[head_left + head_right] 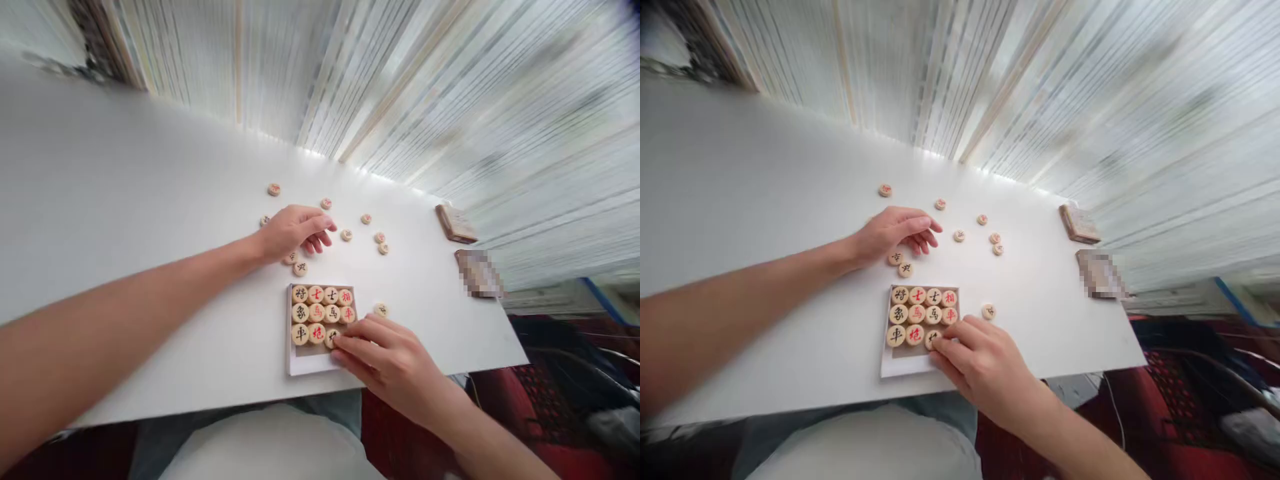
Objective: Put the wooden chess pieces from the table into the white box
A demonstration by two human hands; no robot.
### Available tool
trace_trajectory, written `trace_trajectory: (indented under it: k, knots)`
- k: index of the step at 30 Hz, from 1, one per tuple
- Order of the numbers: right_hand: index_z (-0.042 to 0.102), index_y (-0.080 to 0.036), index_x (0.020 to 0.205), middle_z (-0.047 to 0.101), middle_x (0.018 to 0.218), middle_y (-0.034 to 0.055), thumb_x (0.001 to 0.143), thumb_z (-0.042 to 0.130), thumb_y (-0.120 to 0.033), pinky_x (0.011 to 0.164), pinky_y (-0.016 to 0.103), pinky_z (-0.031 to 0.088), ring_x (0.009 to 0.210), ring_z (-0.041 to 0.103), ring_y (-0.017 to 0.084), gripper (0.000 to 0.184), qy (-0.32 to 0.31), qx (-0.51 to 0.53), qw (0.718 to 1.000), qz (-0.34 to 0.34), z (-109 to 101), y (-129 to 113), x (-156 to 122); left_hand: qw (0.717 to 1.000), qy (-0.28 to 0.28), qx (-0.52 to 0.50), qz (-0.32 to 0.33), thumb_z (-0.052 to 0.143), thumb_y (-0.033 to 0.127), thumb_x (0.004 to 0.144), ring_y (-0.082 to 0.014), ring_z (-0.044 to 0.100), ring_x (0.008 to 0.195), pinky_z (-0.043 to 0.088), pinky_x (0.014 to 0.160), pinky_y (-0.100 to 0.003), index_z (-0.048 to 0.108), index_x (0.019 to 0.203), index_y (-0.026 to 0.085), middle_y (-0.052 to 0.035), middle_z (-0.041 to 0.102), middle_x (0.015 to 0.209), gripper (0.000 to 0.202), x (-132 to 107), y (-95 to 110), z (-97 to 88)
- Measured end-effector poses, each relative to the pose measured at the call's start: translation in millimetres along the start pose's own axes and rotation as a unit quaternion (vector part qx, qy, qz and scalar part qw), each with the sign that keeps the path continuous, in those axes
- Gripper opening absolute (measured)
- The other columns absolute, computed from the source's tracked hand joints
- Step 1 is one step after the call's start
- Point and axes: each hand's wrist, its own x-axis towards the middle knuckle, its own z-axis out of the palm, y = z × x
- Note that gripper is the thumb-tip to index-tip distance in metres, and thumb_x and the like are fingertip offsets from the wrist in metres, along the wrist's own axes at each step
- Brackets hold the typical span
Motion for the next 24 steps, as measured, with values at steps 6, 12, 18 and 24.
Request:
trace_trajectory:
  k: [6, 12, 18, 24]
  knots:
    - [0.074, -0.014, 0.103, 0.073, 0.090, 0.0069, 0.102, 0.067, -0.014, 0.067, 0.032, 0.052, 0.075, 0.064, 0.018, 0.007, 0.015, -0.017, 1.000, -0.009, 5, 1, 2, 1.000, 0.003, 0.002, 0.004, 0.059, 0.035, 0.100, -0.0143, 0.072, 0.071, 0.056, 0.062, -0.024, 0.074, 0.103, 0.008, -0.0117, 0.078, 0.089, 0.032, 2, -1, 2.3]
    - [0.074, -0.014, 0.103, 0.074, 0.090, 0.0086, 0.103, 0.064, -0.014, 0.068, 0.033, 0.052, 0.075, 0.065, 0.019, 0.010, 0.019, -0.032, 0.999, -0.009, 7, 1, 6, 1.000, 0.003, 0.006, 0.013, 0.058, 0.037, 0.100, -0.0150, 0.071, 0.071, 0.058, 0.065, -0.026, 0.075, 0.103, 0.007, -0.0128, 0.078, 0.089, 0.034, 2, -4, 1.5]
    - [0.074, -0.016, 0.107, 0.075, 0.089, 0.0077, 0.102, 0.065, -0.015, 0.064, 0.032, 0.052, 0.072, 0.066, 0.019, 0.010, 0.035, -0.017, 0.999, -0.006, 6, 2, 3, 1.000, 0.006, -0.009, 0.007, 0.062, 0.046, 0.096, -0.0163, 0.072, 0.074, 0.058, 0.065, -0.026, 0.075, 0.106, 0.008, -0.0134, 0.079, 0.091, 0.041, 2, -6, -1.5]
    - [0.077, -0.016, 0.107, 0.077, 0.088, 0.0064, 0.100, 0.068, -0.013, 0.064, 0.024, 0.054, 0.072, 0.070, 0.014, 0.011, 0.121, 0.029, 0.992, 0.025, -21, 20, 14, 0.995, 0.036, -0.088, 0.018, 0.065, 0.053, 0.090, -0.0190, 0.074, 0.071, 0.060, 0.064, -0.028, 0.075, 0.105, 0.008, -0.0135, 0.079, 0.088, 0.048, -1, -2, -3.4]
